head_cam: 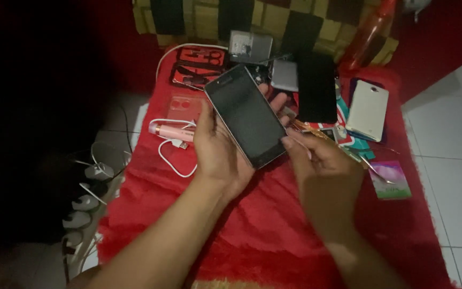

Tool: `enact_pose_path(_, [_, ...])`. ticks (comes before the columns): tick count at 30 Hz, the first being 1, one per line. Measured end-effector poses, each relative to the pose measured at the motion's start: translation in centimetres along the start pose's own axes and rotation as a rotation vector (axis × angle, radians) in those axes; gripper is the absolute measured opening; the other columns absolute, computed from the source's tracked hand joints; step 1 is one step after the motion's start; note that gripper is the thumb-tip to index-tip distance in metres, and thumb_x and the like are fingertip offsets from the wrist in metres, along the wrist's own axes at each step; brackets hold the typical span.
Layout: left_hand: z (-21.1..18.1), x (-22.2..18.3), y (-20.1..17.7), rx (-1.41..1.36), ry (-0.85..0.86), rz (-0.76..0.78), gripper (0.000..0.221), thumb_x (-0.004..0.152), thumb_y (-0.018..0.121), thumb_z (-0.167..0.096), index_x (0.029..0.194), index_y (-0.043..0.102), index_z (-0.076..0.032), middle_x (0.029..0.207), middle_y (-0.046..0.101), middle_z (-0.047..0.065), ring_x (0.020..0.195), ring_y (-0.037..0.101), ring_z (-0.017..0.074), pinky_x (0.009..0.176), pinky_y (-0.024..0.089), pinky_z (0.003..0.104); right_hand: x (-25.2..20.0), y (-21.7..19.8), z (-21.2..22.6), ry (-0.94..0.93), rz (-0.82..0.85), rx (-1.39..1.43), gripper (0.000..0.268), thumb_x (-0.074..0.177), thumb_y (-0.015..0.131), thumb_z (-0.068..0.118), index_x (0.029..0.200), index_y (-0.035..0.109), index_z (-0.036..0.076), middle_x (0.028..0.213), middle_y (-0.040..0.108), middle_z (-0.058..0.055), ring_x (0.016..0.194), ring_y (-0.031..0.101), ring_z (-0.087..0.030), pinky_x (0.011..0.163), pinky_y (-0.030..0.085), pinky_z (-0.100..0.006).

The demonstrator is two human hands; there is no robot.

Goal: Disassembling a smartphone by removing screws and the battery, followed by cleaning the device with a cloth.

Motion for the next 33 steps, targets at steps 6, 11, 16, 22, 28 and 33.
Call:
enact_pose_path(6, [-0.5, 0.1, -0.3, -0.090, -0.040, 0.015, 0.072, 0.110, 0.028, -0.059, 0.135, 0.057, 0.002, 0.129, 0.065, 0.023, 0.118, 0.065, 0.0328, 0.105, 0.052, 0.047, 0.0, 0.6, 0.8, -0.394, 0.066, -0.392, 0.028, 0.090, 0.062, -0.003, 0.113, 0.076, 0.003, 0.119, 0.077, -0.015, 0.116, 0.069, -0.034, 0.098, 0.053, -0.049])
enact_pose_path(11, [-1.2, 0.3, -1.0, -0.120, -0.044, 0.108, 0.074, 0.108, 0.033, -0.065, 0.136, 0.057, 0.000, 0.130, 0.065, 0.023, 0.108, 0.067, 0.0312, 0.099, 0.054, 0.044, -1.4, 1.8, 1.4, -0.441, 0.226, -0.563, 0.054, 0.087, 0.065, 0.039, 0.133, 0.068, 0.009, 0.141, 0.067, -0.008, 0.145, 0.039, -0.049, 0.115, 0.023, -0.077])
enact_pose_path(16, [-2.1, 0.6, -1.1, -0.212, -0.028, 0.155, 0.074, 0.111, 0.033, -0.061, 0.134, 0.056, 0.006, 0.126, 0.064, 0.022, 0.123, 0.063, 0.0339, 0.105, 0.053, 0.053, -2.0, 3.1, 1.8, -0.494, 0.425, -0.516, 0.086, 0.075, 0.072, 0.068, 0.144, 0.056, 0.020, 0.152, 0.054, -0.004, 0.149, 0.028, -0.043, 0.101, 0.015, -0.086])
enact_pose_path(22, [-1.5, 0.4, -0.9, -0.240, -0.088, 0.217, 0.071, 0.112, 0.037, -0.059, 0.132, 0.059, 0.005, 0.122, 0.068, 0.029, 0.111, 0.070, 0.0379, 0.099, 0.057, 0.047, -2.1, 3.1, 2.4, -0.509, 0.341, -0.605, 0.096, 0.066, 0.074, 0.078, 0.140, 0.060, 0.018, 0.147, 0.058, -0.001, 0.147, 0.031, -0.039, 0.098, 0.020, -0.079])
enact_pose_path(28, [-2.3, 0.1, -0.4, -0.155, -0.087, 0.266, 0.068, 0.112, 0.037, -0.056, 0.142, 0.055, 0.002, 0.134, 0.065, 0.016, 0.126, 0.063, 0.0357, 0.111, 0.049, 0.053, -1.0, 2.3, -0.5, -0.453, 0.314, -0.595, 0.095, 0.086, 0.035, 0.083, 0.153, 0.047, 0.016, 0.158, 0.045, -0.019, 0.148, 0.029, -0.051, 0.105, 0.008, -0.087])
enact_pose_path(33, [-1.7, 0.2, -0.4, -0.117, -0.110, 0.214, 0.077, 0.113, 0.021, -0.055, 0.145, 0.046, 0.010, 0.133, 0.059, 0.035, 0.124, 0.063, 0.0403, 0.106, 0.054, 0.049, -2.5, 2.5, 1.1, -0.563, 0.362, -0.555, 0.105, 0.078, 0.051, 0.087, 0.153, 0.046, 0.013, 0.163, 0.042, -0.009, 0.148, 0.029, -0.046, 0.101, 0.015, -0.081])
Point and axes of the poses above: each hand's wrist, its own x-axis towards the middle knuckle, its own y-axis out of the palm, z = x × y, the point moved 2 cm from there along x, towards the middle knuckle
